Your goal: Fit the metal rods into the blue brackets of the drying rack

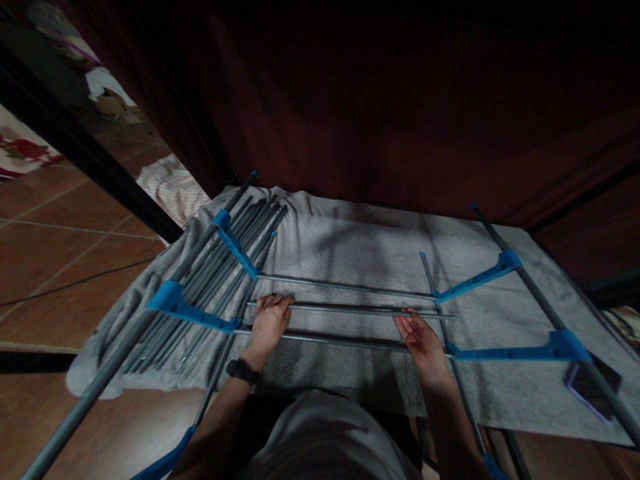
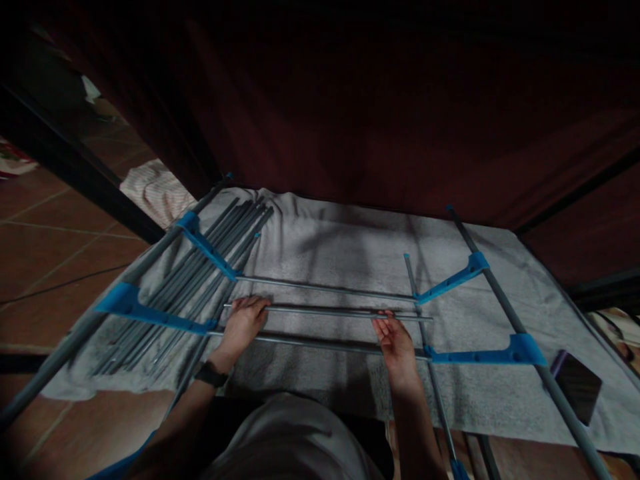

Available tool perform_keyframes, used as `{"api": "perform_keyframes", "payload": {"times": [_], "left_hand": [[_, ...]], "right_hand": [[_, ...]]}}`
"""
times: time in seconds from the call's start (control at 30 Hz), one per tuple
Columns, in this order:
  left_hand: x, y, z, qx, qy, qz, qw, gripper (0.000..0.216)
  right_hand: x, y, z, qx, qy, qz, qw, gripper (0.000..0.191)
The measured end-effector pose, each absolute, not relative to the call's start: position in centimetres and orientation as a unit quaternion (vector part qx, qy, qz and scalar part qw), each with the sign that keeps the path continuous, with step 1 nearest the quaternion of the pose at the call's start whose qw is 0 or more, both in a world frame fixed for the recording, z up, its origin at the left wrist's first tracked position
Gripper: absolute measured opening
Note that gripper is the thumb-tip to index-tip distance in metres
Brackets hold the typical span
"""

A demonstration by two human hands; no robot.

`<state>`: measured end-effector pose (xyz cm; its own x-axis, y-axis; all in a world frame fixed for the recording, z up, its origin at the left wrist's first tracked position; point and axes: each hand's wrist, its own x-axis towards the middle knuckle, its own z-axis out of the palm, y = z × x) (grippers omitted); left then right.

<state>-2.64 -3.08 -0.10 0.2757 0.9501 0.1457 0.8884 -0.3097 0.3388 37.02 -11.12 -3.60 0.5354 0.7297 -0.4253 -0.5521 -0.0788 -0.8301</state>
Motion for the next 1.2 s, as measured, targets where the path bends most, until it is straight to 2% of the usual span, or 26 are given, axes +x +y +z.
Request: {"api": "perform_keyframes", "payload": {"times": [0.17, 0.43, 0.63, 0.93, 1.2], "left_hand": [[-1.9, -3.4, 0.6, 0.820, 0.561, 0.112, 0.032, 0.035], [-1.0, -3.5, 1.6, 0.831, 0.555, 0.024, 0.010, 0.049], [-0.7, -3.5, 1.7, 0.834, 0.550, 0.038, 0.025, 0.043], [-0.8, -3.2, 1.1, 0.831, 0.552, 0.058, 0.048, 0.050], [-0.8, -3.1, 1.1, 0.825, 0.559, 0.057, 0.059, 0.047]], "right_hand": [[37.2, -11.3, -3.2, -0.554, -0.052, 0.475, 0.682, 0.014], [37.3, -10.7, -2.5, -0.532, 0.025, 0.500, 0.683, 0.010], [37.2, -10.5, -1.8, -0.540, 0.057, 0.495, 0.678, 0.015], [37.1, -10.2, -0.7, -0.533, 0.102, 0.497, 0.677, 0.019], [37.1, -10.2, -0.4, -0.539, 0.109, 0.487, 0.679, 0.020]]}}
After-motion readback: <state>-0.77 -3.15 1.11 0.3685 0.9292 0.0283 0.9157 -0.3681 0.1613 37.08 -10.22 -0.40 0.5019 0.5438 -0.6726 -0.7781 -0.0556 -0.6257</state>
